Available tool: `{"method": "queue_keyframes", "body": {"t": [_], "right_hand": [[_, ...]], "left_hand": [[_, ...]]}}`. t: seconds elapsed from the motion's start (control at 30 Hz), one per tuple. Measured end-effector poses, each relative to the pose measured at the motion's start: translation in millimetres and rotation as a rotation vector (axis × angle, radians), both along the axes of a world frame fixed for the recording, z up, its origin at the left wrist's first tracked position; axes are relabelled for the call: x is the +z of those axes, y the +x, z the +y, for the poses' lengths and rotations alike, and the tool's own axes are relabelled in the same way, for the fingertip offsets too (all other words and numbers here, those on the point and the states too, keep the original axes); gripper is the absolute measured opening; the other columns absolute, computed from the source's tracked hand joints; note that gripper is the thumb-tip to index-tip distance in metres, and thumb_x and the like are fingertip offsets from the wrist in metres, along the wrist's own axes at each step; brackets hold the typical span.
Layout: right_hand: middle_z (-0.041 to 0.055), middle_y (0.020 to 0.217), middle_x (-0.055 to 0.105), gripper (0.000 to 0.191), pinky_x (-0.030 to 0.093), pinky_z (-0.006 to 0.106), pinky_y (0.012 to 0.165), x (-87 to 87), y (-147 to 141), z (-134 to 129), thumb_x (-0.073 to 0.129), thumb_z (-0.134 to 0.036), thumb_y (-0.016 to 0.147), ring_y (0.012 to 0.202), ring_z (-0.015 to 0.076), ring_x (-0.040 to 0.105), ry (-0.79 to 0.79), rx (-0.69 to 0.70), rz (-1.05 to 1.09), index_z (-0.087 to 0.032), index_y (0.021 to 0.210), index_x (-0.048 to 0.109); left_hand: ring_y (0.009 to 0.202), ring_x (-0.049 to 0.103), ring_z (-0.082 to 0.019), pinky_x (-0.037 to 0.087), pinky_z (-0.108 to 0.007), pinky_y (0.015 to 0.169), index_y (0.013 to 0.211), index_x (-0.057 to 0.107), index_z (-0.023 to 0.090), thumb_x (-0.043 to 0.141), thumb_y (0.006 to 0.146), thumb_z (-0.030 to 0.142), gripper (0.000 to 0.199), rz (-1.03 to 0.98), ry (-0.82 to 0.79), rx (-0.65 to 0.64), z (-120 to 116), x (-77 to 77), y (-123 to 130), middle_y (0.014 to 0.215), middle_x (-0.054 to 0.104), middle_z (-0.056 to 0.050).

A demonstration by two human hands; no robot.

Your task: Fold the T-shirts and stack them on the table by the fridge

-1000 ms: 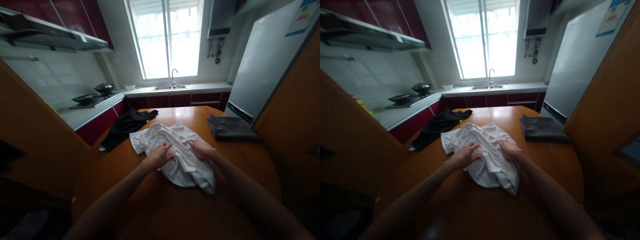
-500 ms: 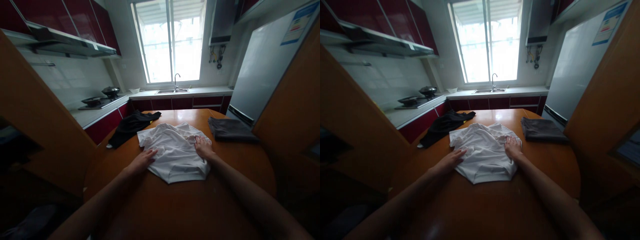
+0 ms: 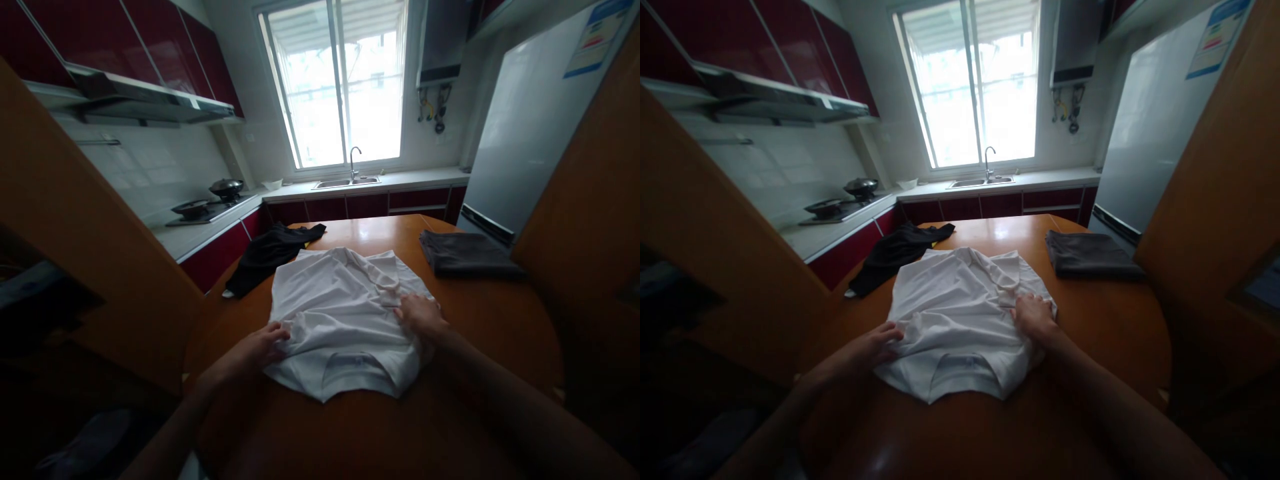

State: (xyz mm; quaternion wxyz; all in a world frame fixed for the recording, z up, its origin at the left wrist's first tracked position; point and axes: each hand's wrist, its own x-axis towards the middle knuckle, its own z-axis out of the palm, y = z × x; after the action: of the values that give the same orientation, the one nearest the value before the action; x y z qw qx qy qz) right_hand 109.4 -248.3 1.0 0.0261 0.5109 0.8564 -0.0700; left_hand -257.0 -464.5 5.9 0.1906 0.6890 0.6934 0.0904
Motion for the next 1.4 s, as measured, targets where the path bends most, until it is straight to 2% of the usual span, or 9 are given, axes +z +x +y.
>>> {"method": "queue_keyframes", "body": {"t": [0.13,0.27,0.4,0.53,0.7,0.97,1.13,1.27,1.4], "right_hand": [[0.0207,0.118,0.07,0.044,0.048,0.045,0.089,14.2,3.6,2.1,0.046,-0.05,0.098,0.108,0.0344,0.067,-0.033,-0.015,0.02,-0.017,0.111,0.073],[0.0175,0.119,0.069,0.04,0.048,0.037,0.09,12.9,-2.6,24.6,0.044,-0.043,0.1,0.11,0.0295,0.065,0.086,-0.007,0.146,-0.018,0.118,0.069],[0.0148,0.138,0.059,0.039,0.042,0.032,0.101,4.9,-13.1,63.9,0.055,-0.021,0.093,0.125,0.0265,0.054,0.159,0.171,0.222,-0.018,0.13,0.065],[0.0106,0.157,0.042,0.056,0.038,0.042,0.108,0.3,-19.7,100.8,0.071,-0.018,0.079,0.139,0.0329,0.04,0.112,0.415,0.144,-0.025,0.134,0.065],[0.0114,0.114,0.072,0.025,0.038,0.036,0.102,1.6,-23.3,131.3,0.056,-0.019,0.09,0.118,0.026,0.058,0.089,0.443,0.153,-0.019,0.102,0.079],[0.0034,0.087,0.072,0.033,0.04,0.023,0.063,-1.7,-37.3,141.3,0.068,-0.049,0.084,0.072,0.0157,0.061,-0.141,0.424,0.273,-0.019,0.096,0.074],[-0.0005,0.073,0.068,0.011,0.035,0.021,0.056,-7.4,-47.4,150.8,0.067,-0.023,0.075,0.065,0.0124,0.057,-0.269,0.409,0.328,-0.017,0.083,0.071],[0.0009,0.068,0.066,0.014,0.037,0.02,0.053,7.8,-48.5,193.7,0.058,-0.015,0.076,0.06,0.0123,0.057,-0.293,0.181,0.385,-0.013,0.08,0.072],[0.006,0.075,0.07,0.015,0.04,0.022,0.054,37.0,-42.5,252.3,0.061,-0.014,0.078,0.064,0.0143,0.06,-0.099,0.03,0.376,-0.011,0.083,0.075]], "left_hand": [[0.114,0.064,-0.025,0.048,-0.032,0.1,0.117,0.074,0.033,0.06,0.09,0.05,0.035,-0.107,-0.183,-0.105,-13.3,48.4,-5.2,0.125,0.069,-0.003],[0.107,0.067,-0.024,0.05,-0.029,0.093,0.126,0.07,0.029,0.06,0.089,0.054,0.046,-0.138,-0.133,-0.045,25.9,71.2,-16.1,0.12,0.073,-0.003],[0.094,0.069,-0.023,0.052,-0.026,0.081,0.117,0.073,0.017,0.059,0.088,0.043,0.042,-0.063,0.152,0.125,105.8,60.0,-20.0,0.11,0.076,-0.008],[0.09,0.071,-0.021,0.051,-0.025,0.083,0.102,0.078,0.018,0.058,0.087,0.024,0.025,0.08,0.281,0.281,180.0,43.9,-24.1,0.101,0.078,-0.008],[0.093,0.07,-0.022,0.05,-0.027,0.085,0.099,0.079,0.017,0.062,0.085,0.017,0.022,0.117,0.301,0.382,242.0,29.2,-50.4,0.105,0.077,-0.012],[0.104,0.069,-0.025,0.05,-0.028,0.089,0.107,0.076,0.014,0.065,0.082,0.018,0.028,0.112,0.249,0.377,309.2,1.5,-91.6,0.113,0.075,-0.014],[0.096,0.07,-0.022,0.05,-0.025,0.086,0.11,0.075,0.017,0.073,0.072,0.021,0.038,0.123,0.186,0.296,340.3,-3.0,-109.4,0.107,0.076,-0.009],[0.073,0.066,-0.018,0.05,-0.023,0.072,0.085,0.077,0.02,0.077,0.064,0.024,0.022,0.144,0.112,0.288,358.2,8.2,-123.0,0.079,0.074,-0.003],[0.068,0.063,-0.018,0.047,-0.022,0.069,0.063,0.07,0.021,0.078,0.062,0.024,0.009,0.145,0.166,0.317,374.6,26.8,-137.5,0.061,0.066,0.0]]}}
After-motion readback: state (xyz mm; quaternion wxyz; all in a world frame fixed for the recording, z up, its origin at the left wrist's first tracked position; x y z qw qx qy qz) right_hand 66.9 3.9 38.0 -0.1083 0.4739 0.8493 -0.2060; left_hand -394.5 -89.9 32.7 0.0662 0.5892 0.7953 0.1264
